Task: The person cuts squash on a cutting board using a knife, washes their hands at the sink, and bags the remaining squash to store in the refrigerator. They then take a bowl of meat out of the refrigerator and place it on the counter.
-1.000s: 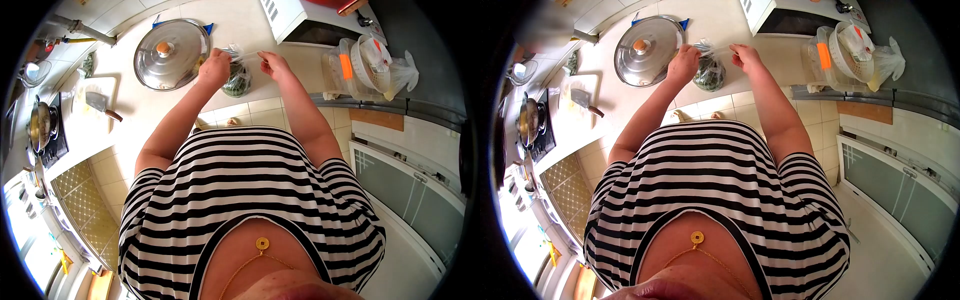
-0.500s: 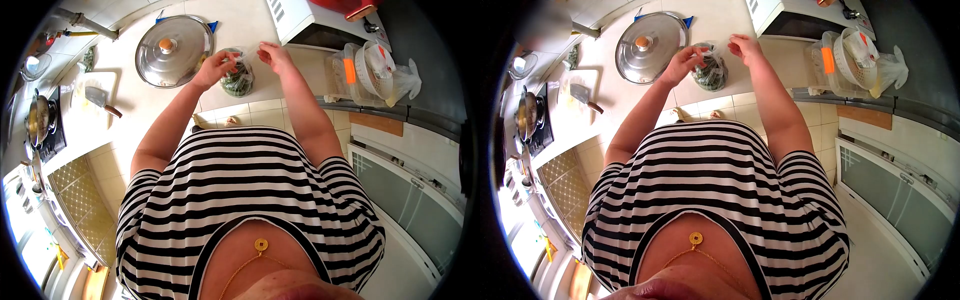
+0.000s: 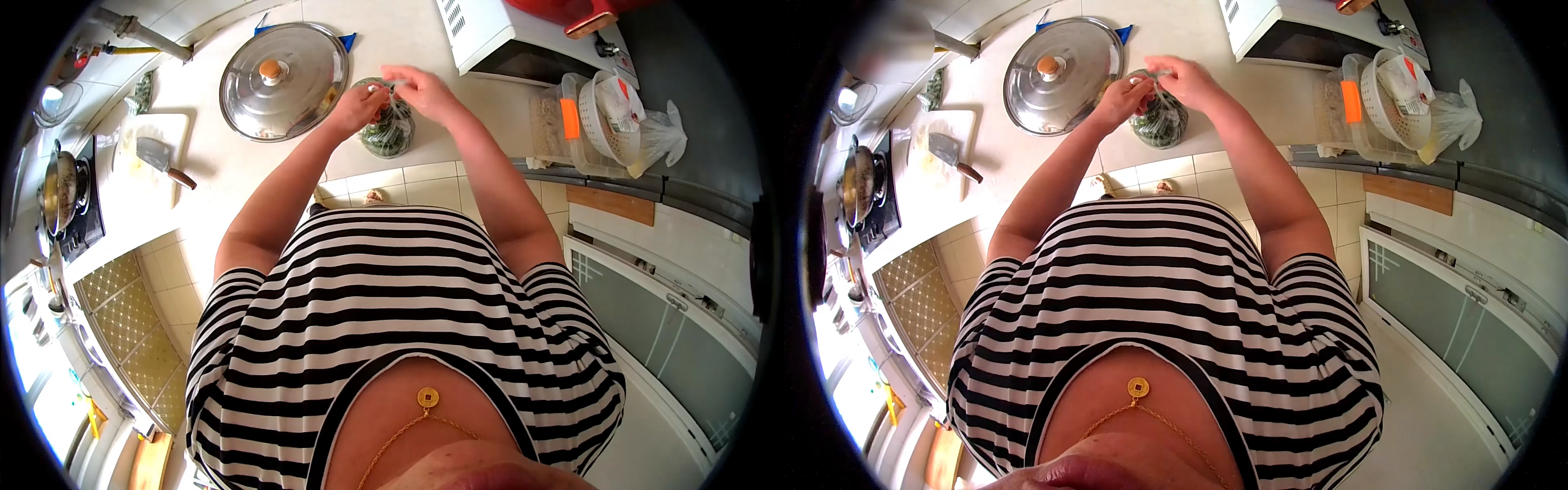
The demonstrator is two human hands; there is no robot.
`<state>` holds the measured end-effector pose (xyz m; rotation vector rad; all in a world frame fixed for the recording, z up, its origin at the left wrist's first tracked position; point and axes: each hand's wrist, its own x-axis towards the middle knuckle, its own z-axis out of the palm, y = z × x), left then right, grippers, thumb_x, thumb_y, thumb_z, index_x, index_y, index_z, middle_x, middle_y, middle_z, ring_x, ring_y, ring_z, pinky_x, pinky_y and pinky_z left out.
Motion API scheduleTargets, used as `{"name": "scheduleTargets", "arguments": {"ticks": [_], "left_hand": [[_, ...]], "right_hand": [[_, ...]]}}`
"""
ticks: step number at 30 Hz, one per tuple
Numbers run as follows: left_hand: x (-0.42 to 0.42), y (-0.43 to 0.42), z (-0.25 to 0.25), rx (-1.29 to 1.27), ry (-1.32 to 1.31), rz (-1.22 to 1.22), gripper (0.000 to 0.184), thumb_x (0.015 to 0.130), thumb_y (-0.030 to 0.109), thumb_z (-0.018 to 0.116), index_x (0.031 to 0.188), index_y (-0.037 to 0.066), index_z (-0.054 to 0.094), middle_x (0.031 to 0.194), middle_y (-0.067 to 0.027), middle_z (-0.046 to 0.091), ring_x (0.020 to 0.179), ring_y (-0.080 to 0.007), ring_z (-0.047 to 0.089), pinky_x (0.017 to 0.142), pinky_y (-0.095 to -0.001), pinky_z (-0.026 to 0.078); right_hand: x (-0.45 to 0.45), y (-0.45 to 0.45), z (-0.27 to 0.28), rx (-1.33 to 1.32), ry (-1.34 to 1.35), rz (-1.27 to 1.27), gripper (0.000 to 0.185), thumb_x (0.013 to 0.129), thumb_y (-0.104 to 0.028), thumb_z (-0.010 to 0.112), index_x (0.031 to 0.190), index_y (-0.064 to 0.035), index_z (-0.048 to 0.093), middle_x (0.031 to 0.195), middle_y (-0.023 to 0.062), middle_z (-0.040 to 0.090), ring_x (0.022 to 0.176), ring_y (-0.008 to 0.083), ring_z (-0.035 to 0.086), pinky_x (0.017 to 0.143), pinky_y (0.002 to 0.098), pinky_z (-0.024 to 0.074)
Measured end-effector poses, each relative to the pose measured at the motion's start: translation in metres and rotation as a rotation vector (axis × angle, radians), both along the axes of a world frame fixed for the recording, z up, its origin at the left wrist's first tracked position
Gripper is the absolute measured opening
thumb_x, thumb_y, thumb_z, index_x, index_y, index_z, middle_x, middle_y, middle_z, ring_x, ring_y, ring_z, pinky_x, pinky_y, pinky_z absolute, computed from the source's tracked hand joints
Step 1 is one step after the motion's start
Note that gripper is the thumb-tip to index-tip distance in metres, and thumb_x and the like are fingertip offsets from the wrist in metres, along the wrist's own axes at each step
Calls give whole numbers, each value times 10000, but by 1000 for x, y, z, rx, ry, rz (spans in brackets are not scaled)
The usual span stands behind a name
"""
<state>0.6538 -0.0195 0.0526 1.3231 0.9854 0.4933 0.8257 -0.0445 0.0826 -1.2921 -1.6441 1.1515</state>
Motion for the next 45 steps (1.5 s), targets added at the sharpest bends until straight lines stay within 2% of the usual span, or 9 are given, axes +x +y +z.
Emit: {"name": "scheduleTargets", "arguments": {"ticks": [2, 12, 19, 22, 24, 25, 28, 35, 45], "left_hand": [[-2, 1, 0, -18, -29, -7, 296, 931, 302, 467, 857, 46, 595, 731, -6, 555, 604, -88, 510, 540, -245, 442], [-13, 5, 4, -446, -292, 167, 189, 912, 246, 505, 908, 79, 592, 796, -9, 594, 620, -81, 505, 573, -229, 435], [-22, -8, 1, -520, -428, 179, 107, 878, 182, 562, 961, 116, 575, 914, 9, 621, 719, -73, 544, 641, -244, 457], [-14, -12, 2, -329, -411, 262, 106, 901, 179, 530, 959, 103, 574, 943, 10, 624, 734, -77, 550, 666, -252, 473], [-8, -8, 6, 453, -141, 113, 105, 903, 177, 519, 957, 102, 569, 981, -33, 637, 731, -142, 598, 650, -289, 499], [-6, -5, 12, 453, -142, 115, 105, 903, 177, 519, 957, 102, 569, 981, -33, 637, 731, -142, 598, 650, -289, 499], [-3, 9, 27, 1107, 386, -79, 115, 875, 197, 518, 963, 136, 562, 1008, -103, 628, 789, -276, 627, 623, -364, 509], [12, 32, 44, 836, 761, -277, 205, 869, 265, 513, 1010, 124, 559, 833, -106, 654, 753, -293, 633, 633, -379, 497], [3, 9, 30, 255, 333, 16, 229, 834, 204, 564, 959, 13, 575, 652, -89, 633, 618, -146, 616, 579, -271, 467]], "right_hand": [[-2, -5, -2, -362, 94, 31, 261, 890, -103, 516, 1132, -29, 581, 903, 1, 625, 721, 82, 536, 636, 229, 452], [3, -2, -29, -444, 202, -32, 243, 882, -231, 582, 1039, -47, 602, 836, -13, 610, 694, 65, 531, 616, 206, 445], [4, -7, -41, -672, 814, -200, 158, 888, -218, 579, 972, -84, 567, 827, 14, 619, 646, 65, 538, 572, 221, 464], [7, 0, -44, -704, 835, -198, 143, 881, -193, 584, 968, -82, 564, 814, 15, 614, 629, 70, 538, 550, 226, 473], [5, 4, -38, -714, 773, -201, 138, 875, -181, 590, 965, -80, 567, 805, 13, 610, 619, 72, 536, 549, 229, 481], [4, 5, -36, -714, 730, -189, 135, 866, -173, 597, 958, -79, 570, 785, 8, 598, 624, 74, 536, 570, 235, 495], [2, 6, -28, -718, 645, -171, 106, 863, -147, 581, 946, -82, 577, 759, -3, 568, 639, 78, 537, 602, 247, 515], [-1, 9, -19, -690, 422, -79, 108, 870, -194, 586, 895, -88, 582, 734, -22, 521, 642, 75, 520, 668, 268, 523], [4, 4, -11, -675, 400, -153, 244, 825, -255, 670, 939, -46, 616, 791, 21, 601, 679, 87, 572, 653, 243, 516]]}}
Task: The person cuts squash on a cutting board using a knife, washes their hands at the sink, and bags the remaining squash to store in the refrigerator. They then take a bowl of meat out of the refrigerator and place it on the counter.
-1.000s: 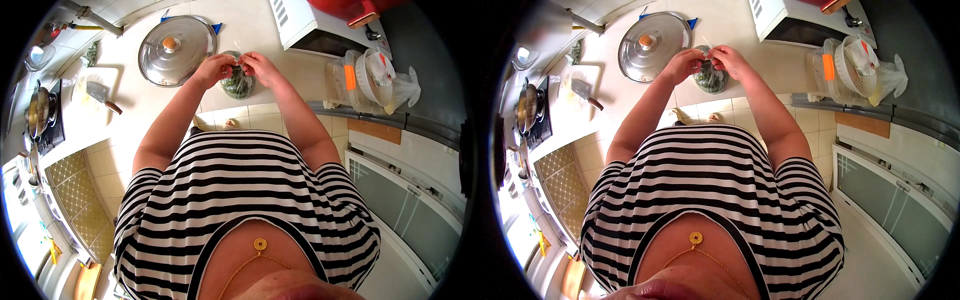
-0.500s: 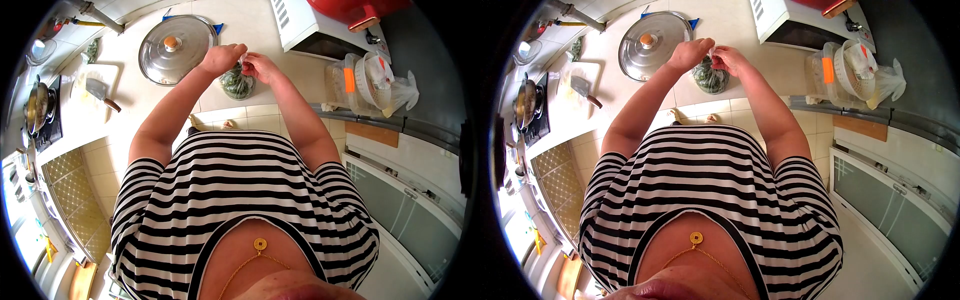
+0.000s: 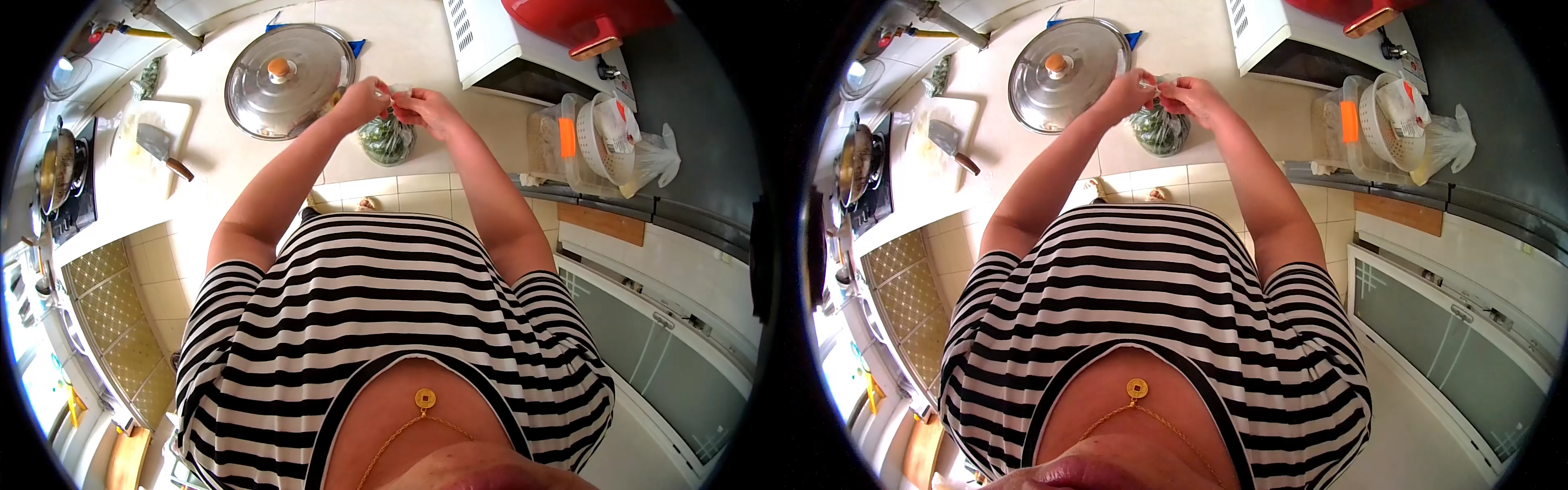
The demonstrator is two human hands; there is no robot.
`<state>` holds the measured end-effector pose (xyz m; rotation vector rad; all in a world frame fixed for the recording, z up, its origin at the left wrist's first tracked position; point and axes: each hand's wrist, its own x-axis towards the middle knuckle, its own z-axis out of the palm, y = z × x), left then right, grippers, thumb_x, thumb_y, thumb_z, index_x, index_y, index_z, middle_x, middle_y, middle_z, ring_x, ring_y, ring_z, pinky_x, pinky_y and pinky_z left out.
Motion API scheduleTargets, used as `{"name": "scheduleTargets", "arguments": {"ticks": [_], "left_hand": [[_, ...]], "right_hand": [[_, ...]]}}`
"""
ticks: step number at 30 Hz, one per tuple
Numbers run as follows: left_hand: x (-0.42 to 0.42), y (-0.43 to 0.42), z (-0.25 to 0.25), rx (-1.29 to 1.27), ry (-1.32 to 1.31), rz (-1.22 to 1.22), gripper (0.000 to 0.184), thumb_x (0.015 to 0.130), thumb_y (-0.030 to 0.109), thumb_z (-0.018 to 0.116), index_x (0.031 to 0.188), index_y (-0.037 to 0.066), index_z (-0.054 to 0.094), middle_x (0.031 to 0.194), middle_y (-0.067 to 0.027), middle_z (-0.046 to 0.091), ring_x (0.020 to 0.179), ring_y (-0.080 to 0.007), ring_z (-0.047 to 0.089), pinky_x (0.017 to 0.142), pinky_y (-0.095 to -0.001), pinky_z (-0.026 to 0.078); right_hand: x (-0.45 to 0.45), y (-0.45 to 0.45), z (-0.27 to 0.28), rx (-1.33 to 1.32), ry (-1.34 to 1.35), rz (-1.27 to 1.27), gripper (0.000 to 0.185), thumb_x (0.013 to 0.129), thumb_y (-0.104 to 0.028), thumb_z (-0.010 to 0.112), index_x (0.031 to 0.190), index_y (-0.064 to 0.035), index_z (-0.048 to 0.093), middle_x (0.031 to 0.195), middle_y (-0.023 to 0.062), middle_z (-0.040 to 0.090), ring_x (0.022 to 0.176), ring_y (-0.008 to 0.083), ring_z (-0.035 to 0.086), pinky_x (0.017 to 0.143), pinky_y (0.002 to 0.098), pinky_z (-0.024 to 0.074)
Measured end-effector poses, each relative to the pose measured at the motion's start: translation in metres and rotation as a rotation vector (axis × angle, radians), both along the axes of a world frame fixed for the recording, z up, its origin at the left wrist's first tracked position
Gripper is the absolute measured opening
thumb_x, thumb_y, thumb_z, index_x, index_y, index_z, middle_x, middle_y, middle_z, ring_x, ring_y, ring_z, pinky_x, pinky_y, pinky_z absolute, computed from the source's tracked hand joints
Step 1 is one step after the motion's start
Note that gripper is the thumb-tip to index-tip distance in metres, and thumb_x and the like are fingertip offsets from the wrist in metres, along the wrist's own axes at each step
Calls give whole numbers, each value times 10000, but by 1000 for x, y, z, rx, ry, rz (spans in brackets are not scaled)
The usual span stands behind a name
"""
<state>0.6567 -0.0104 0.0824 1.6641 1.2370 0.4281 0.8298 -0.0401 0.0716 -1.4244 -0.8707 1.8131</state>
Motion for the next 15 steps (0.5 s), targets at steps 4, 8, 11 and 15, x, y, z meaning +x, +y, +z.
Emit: {"name": "scheduleTargets", "arguments": {"ticks": [4, 8, 11, 15], "left_hand": [[0, -15, -24, -44, -169, 42, 230, 817, 206, 604, 929, 8, 570, 638, -65, 631, 572, -97, 578, 551, -232, 447], [3, -12, -40, 571, -17, 25, 225, 762, 200, 669, 885, 29, 591, 789, -106, 643, 643, -168, 603, 604, -294, 467], [5, -14, -29, 235, -118, 43, 230, 743, 210, 684, 877, 35, 617, 896, -121, 629, 772, -231, 617, 690, -331, 475], [5, -6, -31, 297, -111, -21, 254, 745, 229, 686, 893, 29, 633, 931, -126, 619, 820, -259, 603, 735, -344, 470]], "right_hand": [[3, 0, -10, 135, -87, 66, 179, 824, -165, 640, 930, -21, 618, 770, 27, 613, 684, 89, 575, 631, 226, 480], [6, 3, -10, 308, -352, 185, 151, 798, -97, 614, 927, -19, 622, 734, 34, 628, 662, 102, 577, 619, 233, 463], [3, -3, 11, 503, -713, 250, 141, 789, -94, 624, 923, -50, 623, 764, 58, 650, 689, 130, 611, 644, 262, 484], [1, -7, 11, 627, -711, 206, 149, 790, -108, 627, 933, -71, 616, 799, 75, 660, 740, 166, 641, 675, 294, 500]]}}
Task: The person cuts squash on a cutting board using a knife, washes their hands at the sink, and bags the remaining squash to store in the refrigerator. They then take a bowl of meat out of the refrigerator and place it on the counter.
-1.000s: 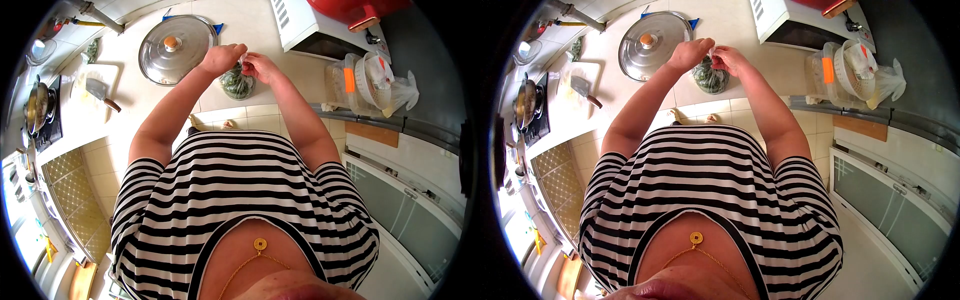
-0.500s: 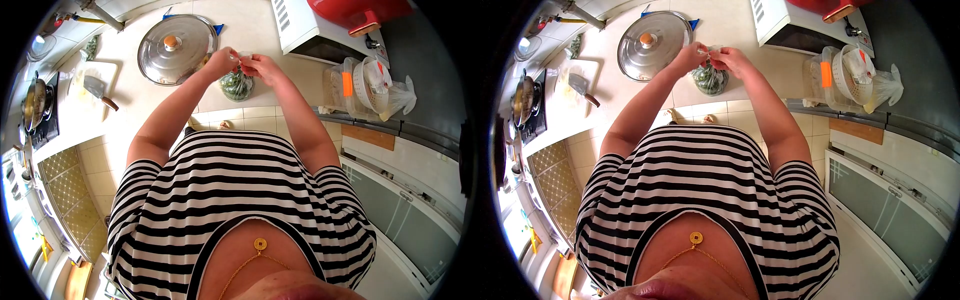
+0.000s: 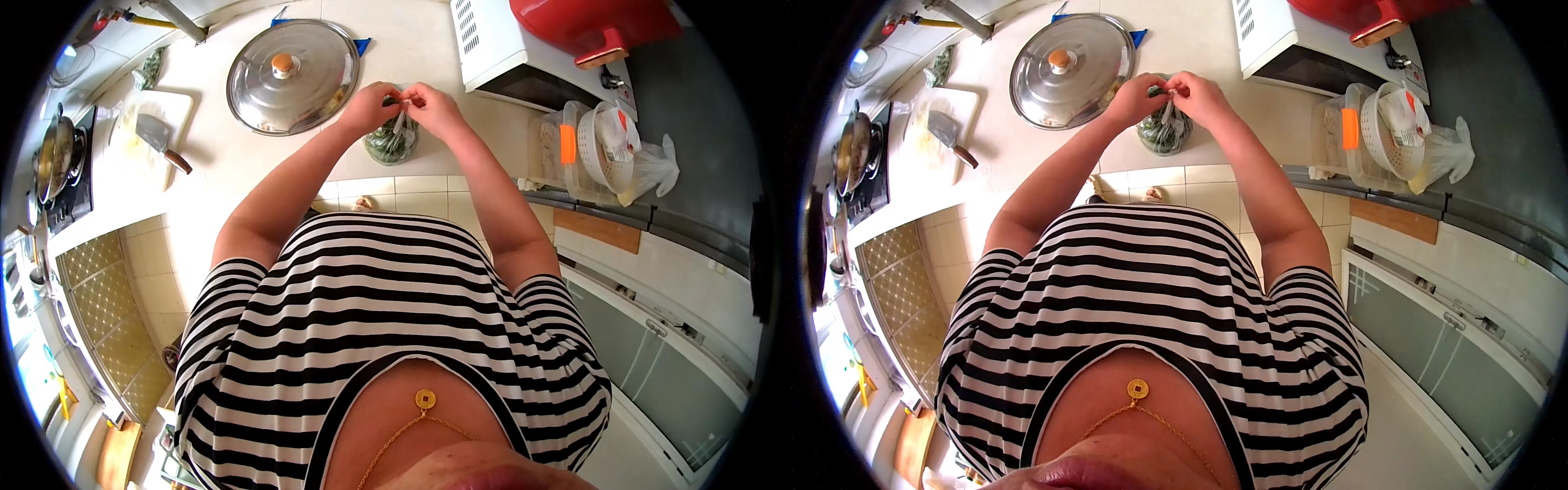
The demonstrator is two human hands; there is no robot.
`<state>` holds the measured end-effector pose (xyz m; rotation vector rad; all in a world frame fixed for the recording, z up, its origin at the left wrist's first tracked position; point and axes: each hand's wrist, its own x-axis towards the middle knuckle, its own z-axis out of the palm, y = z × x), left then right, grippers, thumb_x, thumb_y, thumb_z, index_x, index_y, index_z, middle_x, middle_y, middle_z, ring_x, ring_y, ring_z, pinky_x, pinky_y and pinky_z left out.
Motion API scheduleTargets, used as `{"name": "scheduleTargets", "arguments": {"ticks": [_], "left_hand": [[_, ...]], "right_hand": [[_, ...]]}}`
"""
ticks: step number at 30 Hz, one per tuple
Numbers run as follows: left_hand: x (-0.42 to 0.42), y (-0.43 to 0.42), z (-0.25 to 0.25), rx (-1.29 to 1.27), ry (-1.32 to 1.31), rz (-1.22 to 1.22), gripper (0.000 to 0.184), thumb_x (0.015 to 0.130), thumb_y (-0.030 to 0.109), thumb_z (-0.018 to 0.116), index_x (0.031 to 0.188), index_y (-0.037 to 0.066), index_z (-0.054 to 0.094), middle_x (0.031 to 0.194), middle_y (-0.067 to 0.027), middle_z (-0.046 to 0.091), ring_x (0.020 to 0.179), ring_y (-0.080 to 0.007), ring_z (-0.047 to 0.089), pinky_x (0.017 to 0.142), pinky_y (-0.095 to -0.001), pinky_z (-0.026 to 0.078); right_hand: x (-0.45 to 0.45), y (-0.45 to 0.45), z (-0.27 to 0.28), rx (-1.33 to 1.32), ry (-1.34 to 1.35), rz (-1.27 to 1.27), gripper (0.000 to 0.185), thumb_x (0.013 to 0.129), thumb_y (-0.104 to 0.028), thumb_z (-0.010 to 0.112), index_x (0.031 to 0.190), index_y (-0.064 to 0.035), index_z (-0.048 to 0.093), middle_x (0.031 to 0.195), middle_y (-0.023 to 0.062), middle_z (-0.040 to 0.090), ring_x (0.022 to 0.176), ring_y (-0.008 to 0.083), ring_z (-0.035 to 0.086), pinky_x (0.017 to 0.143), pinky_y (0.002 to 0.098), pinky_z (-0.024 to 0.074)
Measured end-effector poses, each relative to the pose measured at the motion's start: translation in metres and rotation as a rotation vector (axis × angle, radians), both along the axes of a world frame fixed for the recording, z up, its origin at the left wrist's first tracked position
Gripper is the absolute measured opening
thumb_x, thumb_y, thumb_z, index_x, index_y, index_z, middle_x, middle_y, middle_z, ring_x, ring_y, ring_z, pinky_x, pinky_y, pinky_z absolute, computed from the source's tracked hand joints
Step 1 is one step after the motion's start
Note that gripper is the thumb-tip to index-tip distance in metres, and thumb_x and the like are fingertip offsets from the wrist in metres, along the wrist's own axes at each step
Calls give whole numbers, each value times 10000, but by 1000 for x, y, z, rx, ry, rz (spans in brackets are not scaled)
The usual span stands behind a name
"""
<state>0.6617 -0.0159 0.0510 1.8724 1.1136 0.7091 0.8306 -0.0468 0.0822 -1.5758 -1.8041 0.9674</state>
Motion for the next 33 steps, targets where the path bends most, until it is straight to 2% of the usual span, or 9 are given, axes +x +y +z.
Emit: {"name": "scheduleTargets", "arguments": {"ticks": [6, 12, 17, 20, 21, 23, 29, 33], "left_hand": [[1, 8, -6, 19, -3, -44, 234, 752, 234, 679, 900, 56, 646, 917, -124, 605, 842, -266, 595, 747, -334, 463], [7, 8, -6, 24, 56, -15, 207, 752, 258, 665, 845, 73, 651, 919, -118, 599, 837, -269, 588, 745, -341, 461], [13, -3, -5, 64, 100, 86, 168, 737, 228, 637, 822, 84, 651, 915, -118, 592, 826, -284, 583, 747, -357, 467], [12, 0, -13, 87, 57, 109, 170, 738, 215, 627, 834, 76, 644, 919, -119, 592, 823, -287, 584, 748, -359, 471], [12, 0, -15, 87, 56, 109, 170, 738, 215, 627, 834, 76, 644, 919, -119, 592, 823, -287, 584, 748, -359, 471], [11, -1, -11, 30, 62, 143, 177, 763, 213, 613, 868, 72, 638, 905, -119, 595, 824, -279, 588, 750, -354, 472], [6, 3, -16, -30, -105, 97, 217, 808, 212, 593, 980, 89, 638, 920, -135, 616, 835, -255, 600, 750, -352, 475], [1, 17, -3, 46, 55, -65, 232, 805, 203, 603, 1008, 101, 652, 967, -138, 620, 864, -253, 605, 761, -339, 478]], "right_hand": [[4, -1, -4, 115, -27, 33, 138, 814, -134, 619, 938, -82, 590, 836, 85, 659, 773, 219, 650, 679, 318, 508], [4, -1, -7, 277, -209, 66, 176, 801, -123, 605, 970, -105, 561, 807, 109, 638, 757, 283, 626, 652, 386, 499], [-8, 5, -24, 324, -462, -50, 153, 804, -139, 580, 939, -72, 555, 821, 133, 625, 775, 326, 608, 674, 431, 485], [-15, 4, -33, 318, -489, -139, 124, 805, -126, 601, 913, -72, 575, 847, 137, 630, 763, 327, 604, 662, 410, 482], [-16, 3, -36, 318, -490, -140, 124, 805, -126, 601, 913, -72, 575, 847, 137, 630, 763, 327, 604, 662, 410, 482], [-18, 0, -42, 464, -241, -222, 102, 818, -132, 590, 896, -70, 572, 822, 143, 625, 751, 329, 603, 655, 407, 481], [-15, -9, -51, 514, -142, -320, 112, 832, -159, 591, 891, -71, 552, 835, 113, 606, 723, 286, 599, 643, 381, 481], [-13, -10, -56, 524, -149, -312, 134, 837, -180, 598, 893, -71, 545, 852, 100, 599, 722, 271, 593, 637, 371, 481]]}}
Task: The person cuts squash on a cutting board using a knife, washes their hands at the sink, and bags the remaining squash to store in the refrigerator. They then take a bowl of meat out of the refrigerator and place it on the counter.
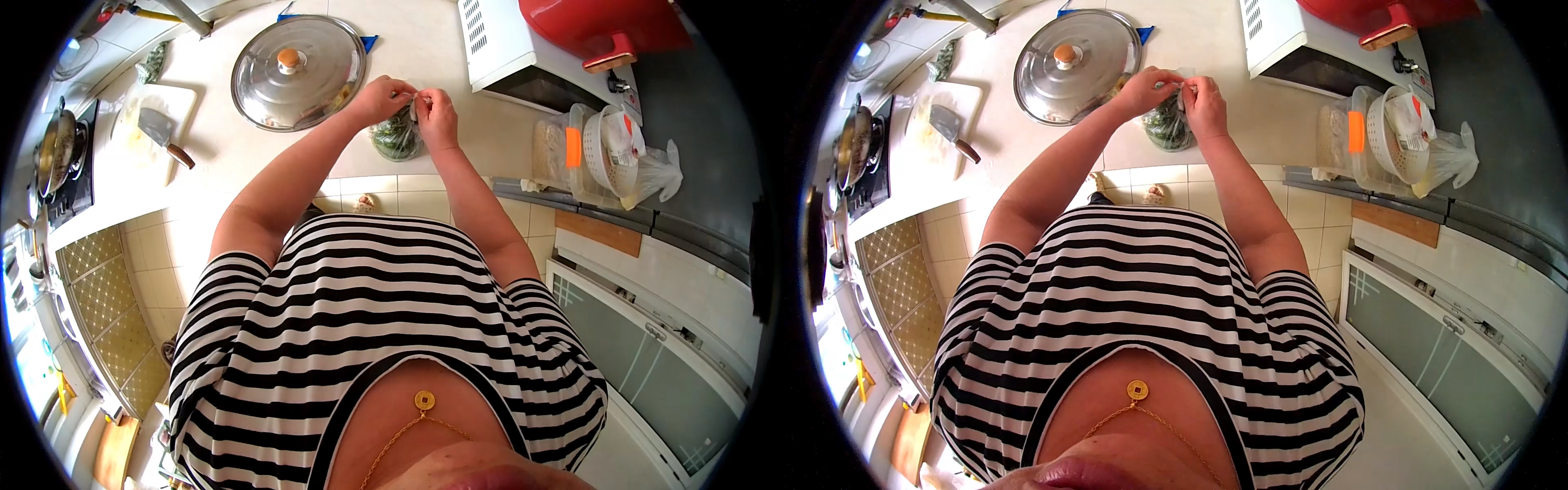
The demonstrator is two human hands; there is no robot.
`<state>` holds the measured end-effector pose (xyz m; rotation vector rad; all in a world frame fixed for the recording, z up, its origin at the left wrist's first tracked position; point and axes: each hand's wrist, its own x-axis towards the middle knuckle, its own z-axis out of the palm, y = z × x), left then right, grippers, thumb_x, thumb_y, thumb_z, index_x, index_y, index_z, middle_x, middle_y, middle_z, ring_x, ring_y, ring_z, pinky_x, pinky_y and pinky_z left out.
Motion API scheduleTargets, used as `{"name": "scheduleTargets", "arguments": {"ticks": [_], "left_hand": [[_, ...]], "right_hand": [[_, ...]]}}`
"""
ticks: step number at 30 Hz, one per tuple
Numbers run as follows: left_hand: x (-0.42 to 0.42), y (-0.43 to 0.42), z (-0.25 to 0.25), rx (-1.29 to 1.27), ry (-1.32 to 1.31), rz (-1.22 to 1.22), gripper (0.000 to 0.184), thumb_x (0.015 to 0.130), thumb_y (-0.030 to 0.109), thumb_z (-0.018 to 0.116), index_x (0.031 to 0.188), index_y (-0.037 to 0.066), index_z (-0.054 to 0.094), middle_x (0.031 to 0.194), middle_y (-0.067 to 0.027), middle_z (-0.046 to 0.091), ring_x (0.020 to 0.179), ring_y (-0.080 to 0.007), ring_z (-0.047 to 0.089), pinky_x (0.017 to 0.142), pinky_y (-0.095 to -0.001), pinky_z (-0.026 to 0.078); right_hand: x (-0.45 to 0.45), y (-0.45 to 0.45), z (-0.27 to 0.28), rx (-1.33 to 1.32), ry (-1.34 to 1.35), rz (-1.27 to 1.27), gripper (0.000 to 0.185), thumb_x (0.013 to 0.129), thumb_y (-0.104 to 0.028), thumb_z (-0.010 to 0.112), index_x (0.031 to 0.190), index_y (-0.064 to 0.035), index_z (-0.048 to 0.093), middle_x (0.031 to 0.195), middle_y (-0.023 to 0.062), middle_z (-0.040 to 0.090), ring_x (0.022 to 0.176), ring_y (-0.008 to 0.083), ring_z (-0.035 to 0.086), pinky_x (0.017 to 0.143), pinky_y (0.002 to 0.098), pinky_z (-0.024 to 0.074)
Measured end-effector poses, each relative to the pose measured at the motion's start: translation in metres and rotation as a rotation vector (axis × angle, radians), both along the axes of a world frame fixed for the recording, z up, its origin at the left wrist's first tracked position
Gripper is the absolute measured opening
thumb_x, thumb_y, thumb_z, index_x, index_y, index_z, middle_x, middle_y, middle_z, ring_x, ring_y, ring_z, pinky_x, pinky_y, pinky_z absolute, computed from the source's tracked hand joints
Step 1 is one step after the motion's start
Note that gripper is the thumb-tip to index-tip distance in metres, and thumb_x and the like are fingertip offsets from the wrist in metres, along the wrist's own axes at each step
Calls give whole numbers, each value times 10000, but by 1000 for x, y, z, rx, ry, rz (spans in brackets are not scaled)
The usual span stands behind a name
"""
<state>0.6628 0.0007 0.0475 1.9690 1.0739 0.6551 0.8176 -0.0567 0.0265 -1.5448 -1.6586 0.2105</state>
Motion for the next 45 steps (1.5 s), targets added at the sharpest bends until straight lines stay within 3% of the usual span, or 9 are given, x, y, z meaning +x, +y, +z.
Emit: {"name": "scheduleTargets", "arguments": {"ticks": [11, 15, 20, 24, 30, 35, 38, 44, 45], "left_hand": [[-2, 23, 4, -238, 25, -186, 273, 746, 260, 671, 930, 59, 687, 811, -128, 673, 723, -187, 621, 699, -308, 485], [2, 20, 17, -219, 133, -181, 239, 740, 249, 690, 902, 73, 682, 891, -130, 649, 846, -232, 610, 776, -322, 466], [10, 11, 23, 205, 307, -111, 201, 749, 268, 592, 858, 112, 655, 925, -83, 612, 842, -289, 606, 738, -372, 490], [9, 8, 22, 178, 440, -54, 188, 762, 271, 574, 855, 121, 640, 982, -78, 570, 875, -268, 597, 762, -379, 485], [-19, -6, -8, 246, 183, 194, 410, 748, 414, 654, 1019, 109, 610, 1089, -127, 545, 1012, -303, 538, 849, -398, 449], [-38, -51, -29, -900, -203, 548, 1134, 622, 646, 702, 1406, 51, 140, 1359, -219, 325, 1195, -323, 397, 891, -487, 390], [-31, -51, -36, -991, -361, 428, 1201, 646, 598, 715, 1417, 118, -70, 1413, -196, 236, 1296, -347, 249, 959, -583, 273], [-25, -45, -16, -1064, -401, 350, 1237, 620, 510, 780, 1418, 126, -83, 1417, -184, 236, 1293, -340, 260, 947, -581, 280], [-27, -45, -23, -1019, -402, 364, 1222, 567, 491, 820, 1415, 110, 26, 1339, -160, 342, 1178, -304, 405, 863, -498, 373]], "right_hand": [[13, 1, 10, -58, 51, 192, 128, 833, -157, 609, 900, -57, 565, 826, 111, 608, 750, 290, 602, 638, 372, 488], [19, -1, 18, -159, 166, 221, 138, 822, -156, 621, 904, -49, 589, 823, 118, 633, 742, 280, 625, 639, 352, 497], [18, -7, 29, -228, 211, 132, 153, 826, -195, 630, 878, -52, 620, 793, 111, 640, 702, 245, 633, 632, 336, 501], [26, -29, 15, -312, -8, 57, 199, 842, -247, 616, 874, -51, 627, 771, 101, 637, 675, 239, 622, 642, 325, 504], [43, -29, -12, -247, 368, 43, 296, 904, -327, 526, 1001, -60, 611, 933, 102, 625, 831, 201, 600, 731, 304, 474], [41, -12, -20, -810, 924, -123, 644, 895, -611, 326, 1295, -124, 458, 1273, 49, 499, 1083, 134, 502, 893, 303, 391], [25, -2, -39, -888, 1116, -155, 687, 874, -637, 351, 1296, -104, 456, 1269, 41, 509, 1096, 142, 500, 918, 307, 378], [-1, -9, -18, -876, 1275, -76, 705, 859, -638, 396, 1230, -48, 502, 1194, 64, 549, 1065, 164, 493, 942, 325, 356], [-5, -10, -14, -815, 1240, -32, 680, 868, -617, 407, 1225, -47, 506, 1193, 66, 547, 1050, 164, 501, 939, 319, 360]]}}
